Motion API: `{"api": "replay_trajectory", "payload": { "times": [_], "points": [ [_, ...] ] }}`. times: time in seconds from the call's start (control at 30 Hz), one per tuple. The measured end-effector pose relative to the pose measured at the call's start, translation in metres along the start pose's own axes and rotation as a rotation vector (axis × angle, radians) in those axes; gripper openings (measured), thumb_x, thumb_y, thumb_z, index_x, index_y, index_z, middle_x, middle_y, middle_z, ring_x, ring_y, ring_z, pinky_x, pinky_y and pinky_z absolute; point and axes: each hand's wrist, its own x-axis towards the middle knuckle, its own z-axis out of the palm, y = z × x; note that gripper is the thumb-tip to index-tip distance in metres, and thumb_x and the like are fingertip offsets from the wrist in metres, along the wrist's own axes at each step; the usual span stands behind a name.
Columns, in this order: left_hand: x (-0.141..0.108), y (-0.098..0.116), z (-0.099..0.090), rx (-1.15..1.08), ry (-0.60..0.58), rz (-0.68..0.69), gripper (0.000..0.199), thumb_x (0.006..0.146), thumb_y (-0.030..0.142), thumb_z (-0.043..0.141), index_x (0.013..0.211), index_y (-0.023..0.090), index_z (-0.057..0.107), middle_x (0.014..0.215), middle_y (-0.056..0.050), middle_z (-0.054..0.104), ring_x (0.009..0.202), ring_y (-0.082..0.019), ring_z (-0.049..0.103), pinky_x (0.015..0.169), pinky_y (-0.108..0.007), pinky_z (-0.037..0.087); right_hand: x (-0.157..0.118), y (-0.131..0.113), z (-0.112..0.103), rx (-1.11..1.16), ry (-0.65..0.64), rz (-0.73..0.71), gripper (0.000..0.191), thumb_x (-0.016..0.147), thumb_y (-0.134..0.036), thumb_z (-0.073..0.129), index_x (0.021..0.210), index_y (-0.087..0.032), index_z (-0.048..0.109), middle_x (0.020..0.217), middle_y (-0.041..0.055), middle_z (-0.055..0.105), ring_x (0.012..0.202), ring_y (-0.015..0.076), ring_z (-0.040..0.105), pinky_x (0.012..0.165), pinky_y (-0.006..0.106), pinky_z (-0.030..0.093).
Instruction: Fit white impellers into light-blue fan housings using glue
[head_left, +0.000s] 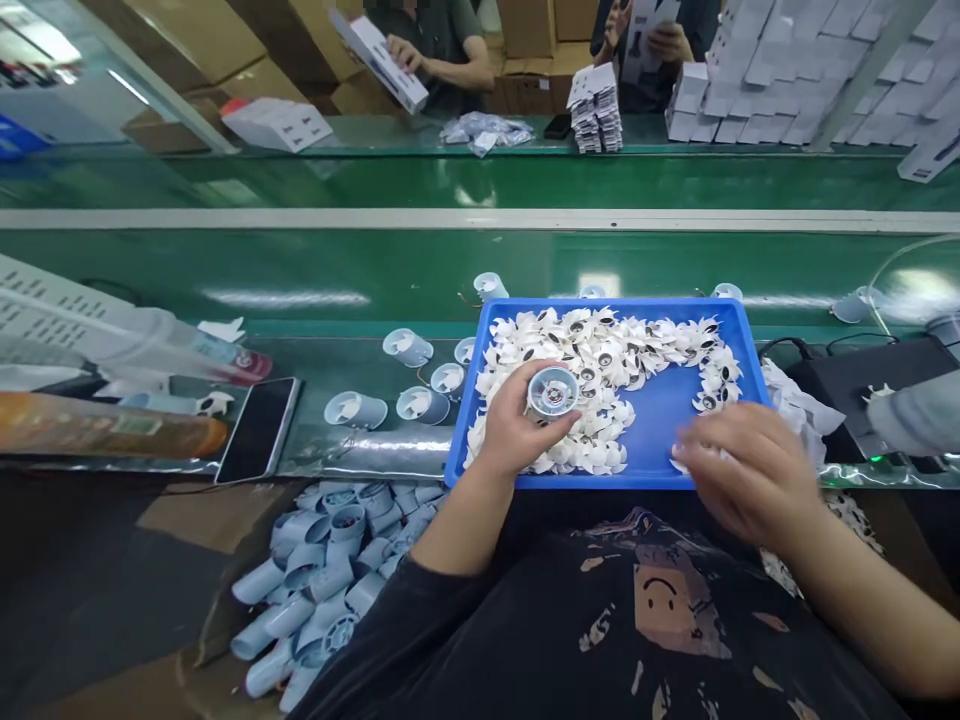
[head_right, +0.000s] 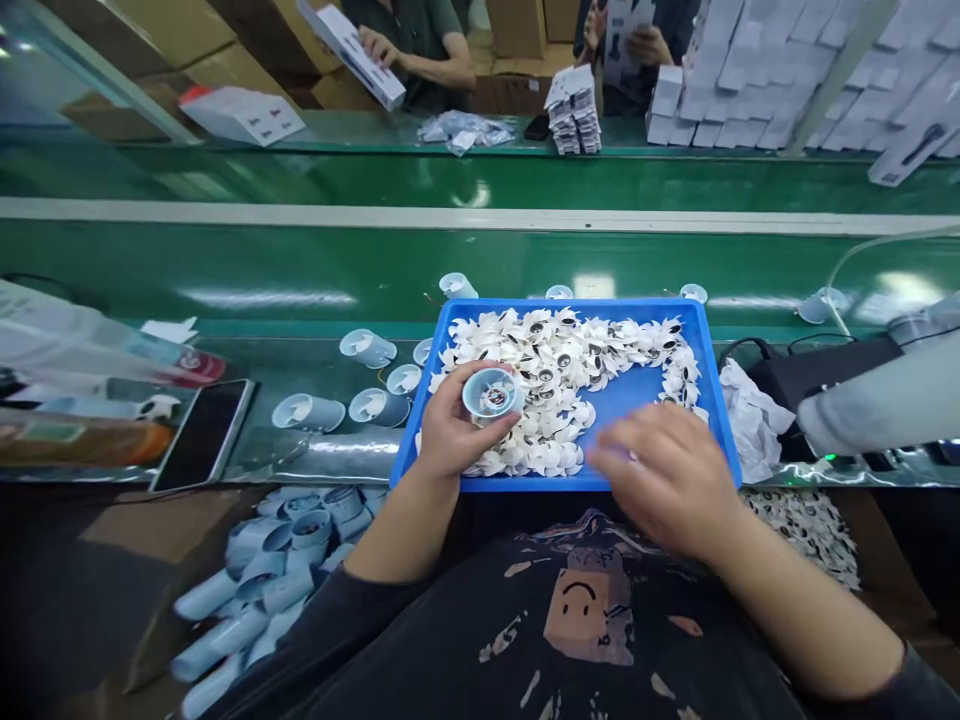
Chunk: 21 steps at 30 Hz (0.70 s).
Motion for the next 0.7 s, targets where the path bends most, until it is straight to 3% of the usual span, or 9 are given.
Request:
{"api": "replay_trajectory", "payload": {
  "times": [0.13, 0.27, 0.37, 0.47, 0.57, 0.7],
  "points": [
    [0.001, 0.01, 0.0, 0.154, -0.023, 0.099, 0.046, 0.074, 0.032, 0.075, 0.115, 0.02, 0.059, 0.114, -0.009, 0.07, 0.106, -0.025, 0.067, 0.095, -0.039, 0.054, 0.057, 0.005, 0.039, -0.178, -0.395, 0.051, 0.02, 0.091, -0.01, 0.05, 0.099, -0.014, 0.069, 0.106, 0.0115, 0.066, 0.096, 0.0248, 0.063, 0.083, 0.039, 0.051],
    [0.001, 0.011, -0.002, 0.112, -0.049, 0.135, 0.048, 0.075, 0.03, 0.071, 0.119, 0.02, 0.058, 0.119, -0.01, 0.068, 0.111, -0.026, 0.065, 0.098, -0.04, 0.052, 0.089, 0.003, 0.063, -0.234, -0.576, 0.106, 0.019, 0.092, -0.008, 0.049, 0.1, -0.01, 0.066, 0.103, 0.0112, 0.064, 0.091, 0.0227, 0.063, 0.08, 0.039, 0.051],
    [-0.002, 0.007, -0.002, 0.018, -0.067, 0.123, 0.052, 0.073, 0.026, 0.066, 0.123, 0.019, 0.053, 0.119, -0.011, 0.067, 0.111, -0.027, 0.065, 0.099, -0.041, 0.051, 0.092, 0.001, 0.063, -0.185, -0.604, 0.158, 0.02, 0.091, -0.006, 0.047, 0.102, -0.01, 0.064, 0.104, 0.0107, 0.063, 0.095, 0.022, 0.061, 0.087, 0.043, 0.049],
    [-0.007, 0.008, -0.004, -0.017, -0.052, 0.06, 0.058, 0.07, 0.03, 0.069, 0.124, 0.017, 0.049, 0.113, -0.012, 0.067, 0.104, -0.027, 0.068, 0.093, -0.041, 0.054, 0.085, 0.003, 0.048, -0.056, -0.558, 0.243, 0.019, 0.086, -0.004, 0.048, 0.096, -0.007, 0.064, 0.101, 0.0161, 0.062, 0.096, 0.0273, 0.061, 0.089, 0.048, 0.047],
    [-0.014, 0.017, -0.005, 0.055, -0.099, 0.053, 0.06, 0.069, 0.04, 0.078, 0.12, 0.018, 0.052, 0.111, -0.012, 0.069, 0.102, -0.027, 0.068, 0.091, -0.04, 0.055, 0.07, 0.006, 0.026, 0.203, -0.505, 0.298, 0.023, 0.089, -0.02, 0.047, 0.107, -0.01, 0.059, 0.096, 0.0142, 0.063, 0.089, 0.0236, 0.064, 0.083, 0.04, 0.051],
    [-0.019, 0.04, -0.002, 0.226, -0.231, 0.166, 0.043, 0.077, 0.042, 0.074, 0.109, 0.019, 0.058, 0.105, -0.009, 0.073, 0.096, -0.025, 0.07, 0.086, -0.039, 0.055, 0.044, -0.003, 0.009, 0.723, -0.484, 0.293, 0.046, 0.096, -0.047, 0.034, 0.122, -0.013, 0.049, 0.086, 0.0082, 0.064, 0.073, 0.0155, 0.064, 0.07, 0.03, 0.055]
  ]
}}
